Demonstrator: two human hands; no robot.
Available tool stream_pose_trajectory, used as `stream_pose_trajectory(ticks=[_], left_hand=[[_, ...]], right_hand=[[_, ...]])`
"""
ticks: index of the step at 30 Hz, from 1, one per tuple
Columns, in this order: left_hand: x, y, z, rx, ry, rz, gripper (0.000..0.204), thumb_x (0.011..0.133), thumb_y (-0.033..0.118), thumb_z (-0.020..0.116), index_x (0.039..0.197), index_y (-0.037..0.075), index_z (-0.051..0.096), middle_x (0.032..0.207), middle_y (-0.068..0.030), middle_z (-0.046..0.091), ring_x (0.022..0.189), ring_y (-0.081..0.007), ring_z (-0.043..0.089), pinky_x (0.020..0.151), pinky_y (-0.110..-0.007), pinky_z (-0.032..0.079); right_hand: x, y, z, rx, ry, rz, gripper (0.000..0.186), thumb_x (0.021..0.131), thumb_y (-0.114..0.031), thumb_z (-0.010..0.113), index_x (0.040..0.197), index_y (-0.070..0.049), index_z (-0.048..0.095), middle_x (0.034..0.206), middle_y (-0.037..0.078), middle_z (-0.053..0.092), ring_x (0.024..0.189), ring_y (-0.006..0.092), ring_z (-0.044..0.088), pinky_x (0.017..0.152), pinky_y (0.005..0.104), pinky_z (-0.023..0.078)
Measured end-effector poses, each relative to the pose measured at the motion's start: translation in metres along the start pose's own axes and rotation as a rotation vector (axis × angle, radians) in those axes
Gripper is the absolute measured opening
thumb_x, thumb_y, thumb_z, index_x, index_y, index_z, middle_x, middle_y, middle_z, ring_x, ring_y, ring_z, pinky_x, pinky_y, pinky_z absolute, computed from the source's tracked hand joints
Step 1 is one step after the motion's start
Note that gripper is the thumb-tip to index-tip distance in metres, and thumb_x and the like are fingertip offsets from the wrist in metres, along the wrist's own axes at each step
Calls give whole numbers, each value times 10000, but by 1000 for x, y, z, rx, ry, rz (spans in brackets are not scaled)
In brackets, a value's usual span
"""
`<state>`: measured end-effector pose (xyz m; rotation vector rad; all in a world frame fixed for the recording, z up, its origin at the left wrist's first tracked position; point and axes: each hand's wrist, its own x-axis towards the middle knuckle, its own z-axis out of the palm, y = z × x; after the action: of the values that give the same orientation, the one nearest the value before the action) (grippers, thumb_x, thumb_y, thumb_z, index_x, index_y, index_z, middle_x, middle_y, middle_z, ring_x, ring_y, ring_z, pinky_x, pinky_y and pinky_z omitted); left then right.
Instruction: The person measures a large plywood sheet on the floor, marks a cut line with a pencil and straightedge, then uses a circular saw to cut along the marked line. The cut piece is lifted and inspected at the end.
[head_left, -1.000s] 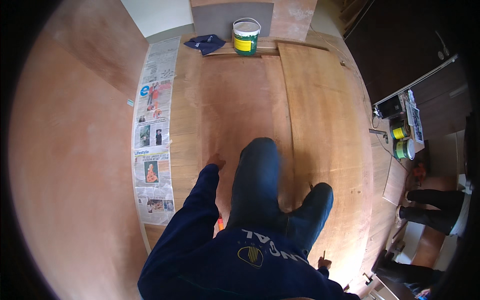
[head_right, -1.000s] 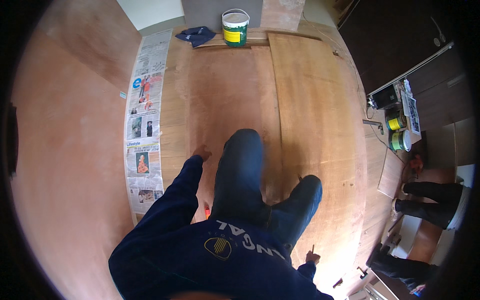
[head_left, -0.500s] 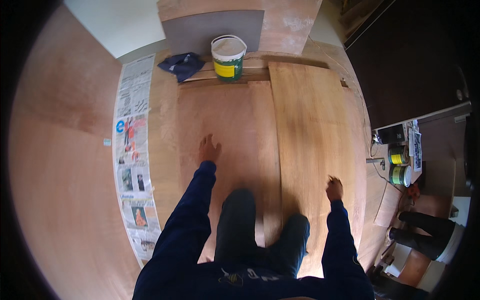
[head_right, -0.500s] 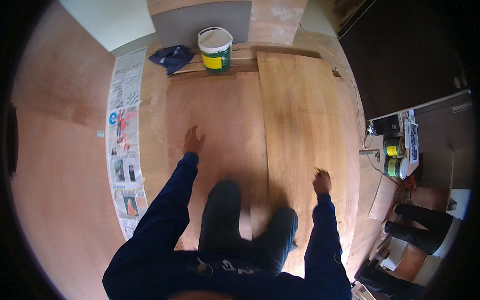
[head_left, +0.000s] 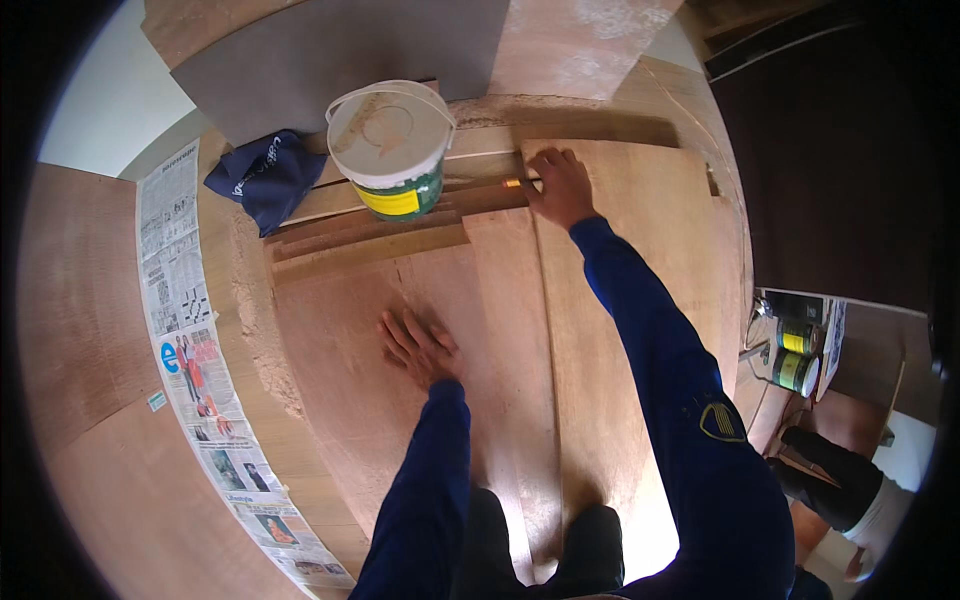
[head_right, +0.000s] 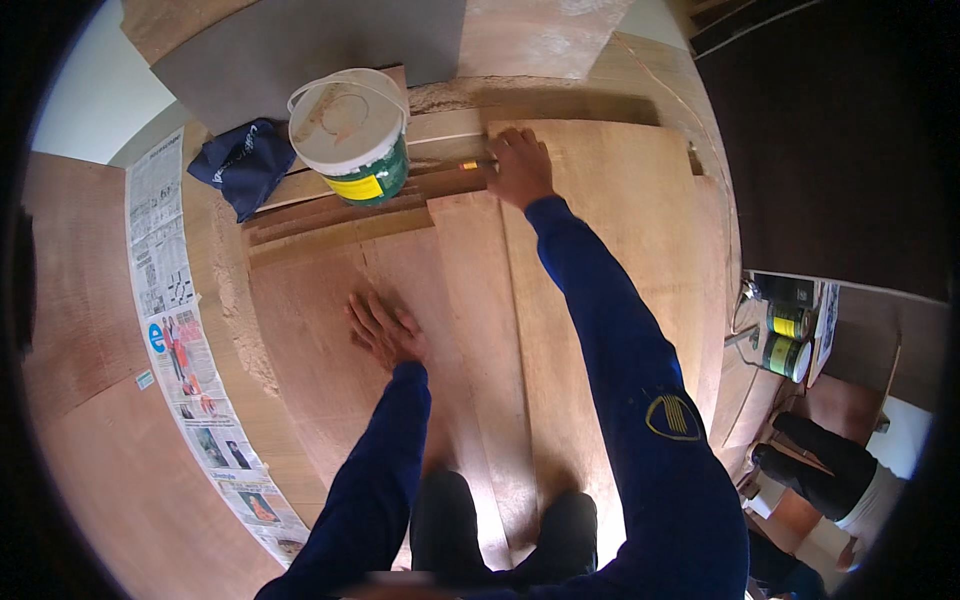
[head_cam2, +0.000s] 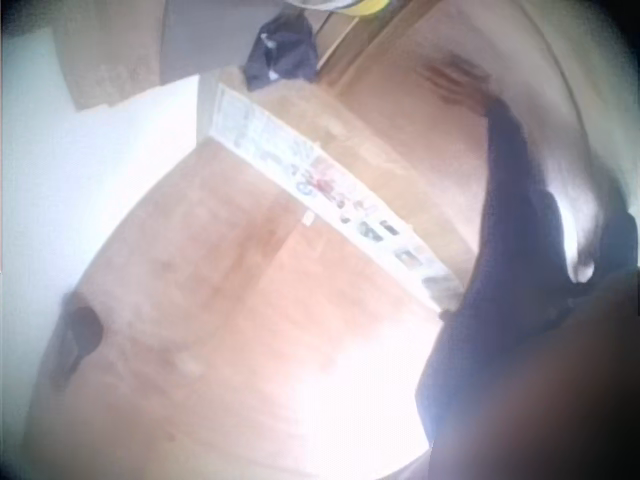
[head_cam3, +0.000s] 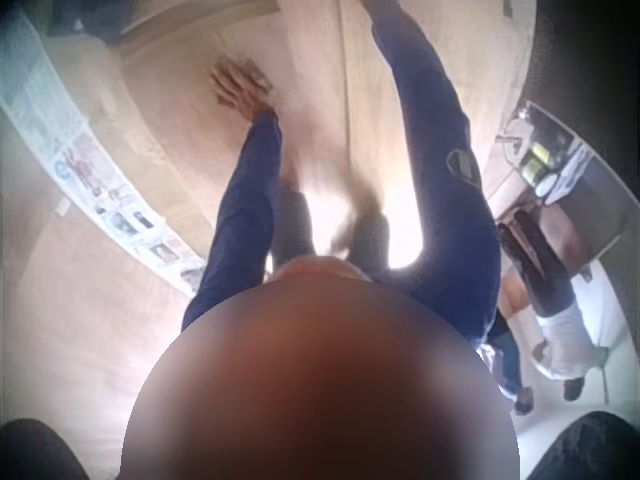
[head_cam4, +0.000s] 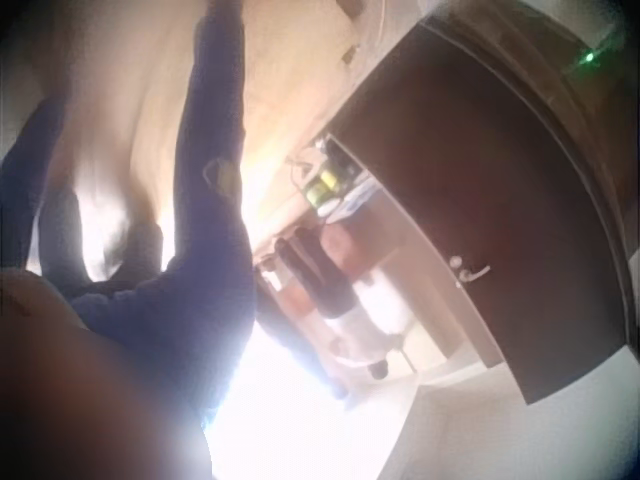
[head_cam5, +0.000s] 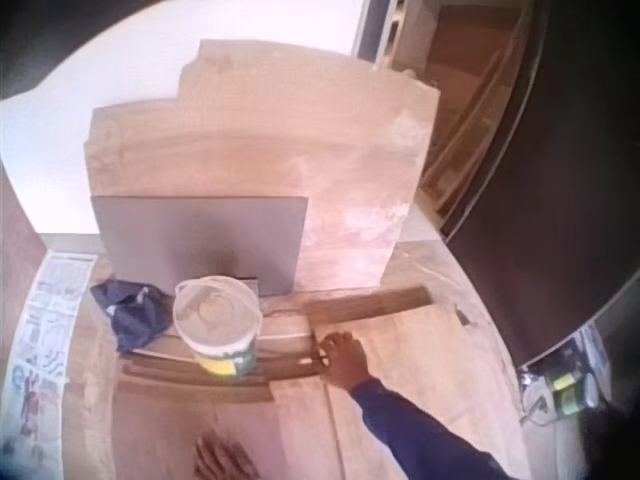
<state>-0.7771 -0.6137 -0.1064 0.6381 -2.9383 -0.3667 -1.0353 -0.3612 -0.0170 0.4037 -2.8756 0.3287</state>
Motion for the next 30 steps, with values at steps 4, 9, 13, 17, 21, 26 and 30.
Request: stream_pose_trajectory(ticks=[4,9,13,17,21,26,30], left_hand=[[-1,0,-4,37,97,32,607,987,364,550,1529,97,492,1726,-181,296,1596,-413,263,1218,-702,231],[-7,-2,-2,32,-77,-62,591,973,342,573,1516,115,517,1736,-170,273,1606,-407,229,1222,-701,221],[-5,1,-7,-12,-120,-71,627,967,339,593,1541,113,479,1734,-177,257,1613,-393,185,1220,-675,184],[-1,2,-13,40,-120,-43,628,966,339,596,1539,109,478,1734,-180,255,1611,-402,186,1223,-675,169],[-3,0,-13,-12,-113,-53,641,960,326,609,1544,104,465,1731,-183,260,1608,-409,188,1223,-671,180],[-3,4,-13,1,-88,-51,620,960,302,615,1524,89,469,1714,-183,288,1586,-418,236,1212,-659,215],[2,2,-14,-29,-3,6,587,976,303,593,1509,84,477,1706,-180,303,1575,-419,258,1204,-651,233]], right_hand=[[80,-3,64,-296,-297,-26,504,764,-215,789,1249,-119,689,1308,98,669,1240,335,609,987,534,503],[126,3,96,-468,-571,40,594,802,-241,799,1354,-111,622,1324,101,663,1305,322,585,1024,508,499],[139,9,97,-524,-619,9,617,809,-290,829,1367,-130,619,1325,82,654,1312,291,577,1031,530,480],[144,11,90,-533,-625,-76,587,776,-305,842,1308,-135,659,1285,75,658,1270,287,590,1025,527,475],[147,22,81,-425,-563,-103,565,756,-308,842,1268,-124,688,1272,79,661,1259,295,592,1016,525,473],[153,43,81,-368,-614,-183,625,762,-340,854,1315,-126,657,1287,90,661,1278,307,591,1019,532,471],[135,42,89,-320,-466,-144,624,792,-366,855,1332,-136,645,1306,97,647,1266,317,601,1013,530,476]])
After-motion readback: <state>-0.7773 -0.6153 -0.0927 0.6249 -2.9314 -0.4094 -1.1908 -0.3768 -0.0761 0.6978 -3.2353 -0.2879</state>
